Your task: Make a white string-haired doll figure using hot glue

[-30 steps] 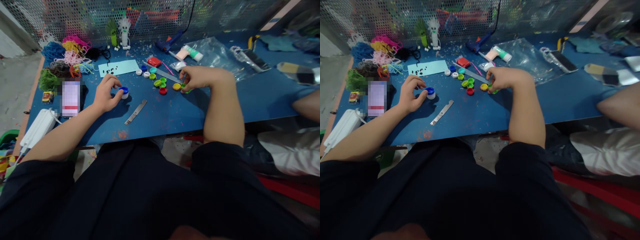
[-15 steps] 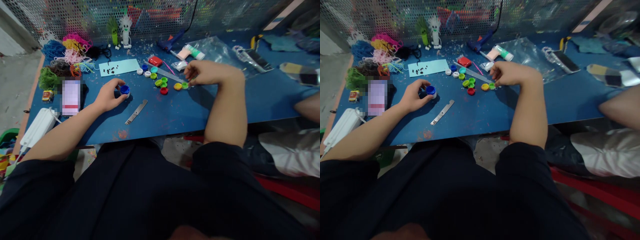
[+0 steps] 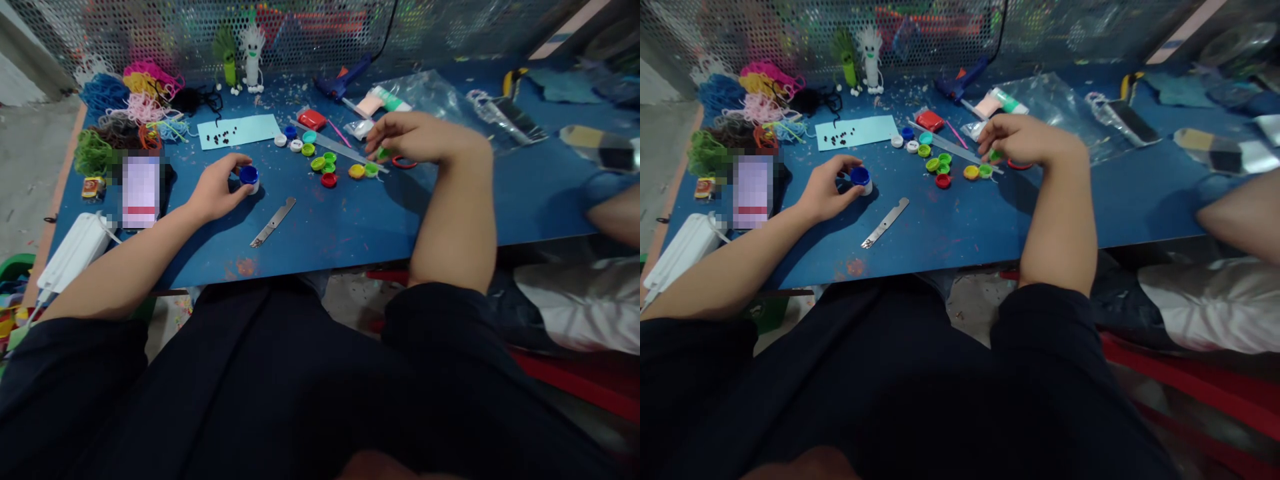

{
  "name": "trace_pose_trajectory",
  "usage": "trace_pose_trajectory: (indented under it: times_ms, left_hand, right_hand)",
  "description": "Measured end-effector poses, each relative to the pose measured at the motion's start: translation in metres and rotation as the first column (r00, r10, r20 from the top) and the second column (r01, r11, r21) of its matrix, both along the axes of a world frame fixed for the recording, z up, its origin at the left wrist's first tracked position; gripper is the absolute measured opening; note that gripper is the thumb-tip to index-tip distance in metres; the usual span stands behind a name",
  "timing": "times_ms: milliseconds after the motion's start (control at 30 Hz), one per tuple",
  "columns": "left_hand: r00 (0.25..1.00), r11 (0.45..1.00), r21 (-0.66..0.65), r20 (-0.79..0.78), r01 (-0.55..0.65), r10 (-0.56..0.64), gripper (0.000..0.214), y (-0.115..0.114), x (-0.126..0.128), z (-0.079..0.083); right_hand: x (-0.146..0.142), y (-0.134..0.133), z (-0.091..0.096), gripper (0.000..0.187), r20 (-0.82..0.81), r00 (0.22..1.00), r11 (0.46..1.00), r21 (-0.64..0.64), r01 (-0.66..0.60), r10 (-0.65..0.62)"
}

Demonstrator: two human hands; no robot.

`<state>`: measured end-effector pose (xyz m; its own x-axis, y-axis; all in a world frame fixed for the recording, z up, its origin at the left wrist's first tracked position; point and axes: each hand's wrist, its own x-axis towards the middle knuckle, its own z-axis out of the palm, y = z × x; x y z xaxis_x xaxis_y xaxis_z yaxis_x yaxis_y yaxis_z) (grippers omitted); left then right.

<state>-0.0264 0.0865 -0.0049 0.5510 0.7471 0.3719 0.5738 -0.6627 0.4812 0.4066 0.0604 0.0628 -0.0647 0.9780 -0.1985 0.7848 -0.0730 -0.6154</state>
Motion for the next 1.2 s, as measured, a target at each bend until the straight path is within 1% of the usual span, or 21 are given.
trace_pose_trajectory:
  times_ms: [67,133,300,367,400,467,533,633,700,767,833,900,933,1000,1100,1133,1200]
  left_hand:
    - [1.000,1.000,0.008,0.007,-0.016,0.016,0.052,0.001,0.000,0.000]
    - [0.999,0.999,0.023,0.015,-0.035,0.035,0.049,0.002,-0.001,-0.001]
    - [0.998,0.998,0.018,0.014,-0.059,0.059,0.047,0.006,-0.002,-0.003]
    - [0.999,0.998,0.027,0.009,-0.050,0.049,0.046,0.006,-0.002,-0.003]
    - [0.999,0.998,0.037,0.007,-0.043,0.042,0.045,0.005,-0.002,-0.002]
    - [1.000,0.998,0.055,-0.001,-0.021,0.021,0.045,0.005,-0.002,-0.002]
    - [1.000,0.998,0.066,-0.013,0.017,-0.016,0.042,0.004,-0.001,-0.002]
    - [0.996,0.994,0.073,-0.021,0.083,-0.081,0.032,0.004,-0.001,-0.002]
    - [0.993,0.991,0.070,-0.018,0.114,-0.113,0.029,0.004,0.000,-0.002]
    - [0.992,0.990,0.060,-0.022,0.124,-0.123,0.028,0.005,0.000,-0.003]
    - [0.994,0.993,0.042,-0.036,0.107,-0.106,0.029,0.005,0.000,-0.003]
    - [0.996,0.996,0.022,-0.049,0.081,-0.080,0.030,0.005,0.000,-0.004]
    - [0.996,0.997,0.017,-0.049,0.070,-0.070,0.030,0.005,0.000,-0.004]
    - [0.998,0.999,0.018,-0.038,0.050,-0.049,0.029,0.007,0.000,-0.006]
    - [1.000,1.000,0.013,-0.007,-0.007,0.007,0.028,0.012,-0.002,-0.010]
    - [1.000,1.000,0.006,0.003,-0.026,0.026,0.028,0.014,-0.002,-0.011]
    - [0.999,0.999,0.008,0.026,-0.047,0.047,0.033,0.016,-0.004,-0.011]
  right_hand:
    - [-0.002,0.001,-0.001,0.030,-0.003,0.999,0.998,0.030,0.046,-0.046]
    - [-0.004,0.002,-0.001,0.030,-0.036,0.998,0.997,0.049,0.060,-0.059]
    - [-0.015,-0.003,0.002,0.020,-0.256,0.966,0.991,0.134,0.007,0.027]
    - [-0.016,-0.004,0.004,0.011,-0.294,0.953,0.985,0.173,-0.019,0.070]
    - [-0.014,-0.004,0.004,0.011,-0.288,0.953,0.981,0.189,-0.038,0.093]
    - [-0.006,-0.002,0.003,0.026,-0.229,0.965,0.976,0.199,-0.084,0.130]
    - [0.005,0.002,0.000,0.038,-0.123,0.984,0.982,0.156,-0.110,0.129]
    - [0.018,0.008,-0.005,0.044,0.058,0.993,0.995,0.009,-0.101,0.100]
    - [0.021,0.009,-0.007,0.049,0.139,0.986,0.992,-0.098,-0.084,0.097]
    - [0.019,0.011,-0.008,0.058,0.224,0.968,0.985,-0.153,-0.075,0.109]
    - [0.014,0.012,-0.010,0.065,0.349,0.929,0.986,-0.150,-0.075,0.124]
    - [0.007,0.013,-0.012,0.062,0.445,0.888,0.990,-0.123,-0.063,0.112]
    - [0.005,0.013,-0.012,0.058,0.460,0.882,0.992,-0.112,-0.057,0.103]
    - [0.001,0.012,-0.011,0.045,0.428,0.900,0.995,-0.094,-0.043,0.079]
    - [0.004,0.007,-0.007,0.032,0.293,0.956,1.000,-0.008,-0.019,0.021]
    - [0.005,0.006,-0.005,0.030,0.213,0.977,0.999,0.044,-0.008,-0.001]
    - [0.008,0.004,-0.003,0.030,-0.008,1.000,0.987,0.159,0.004,-0.003]
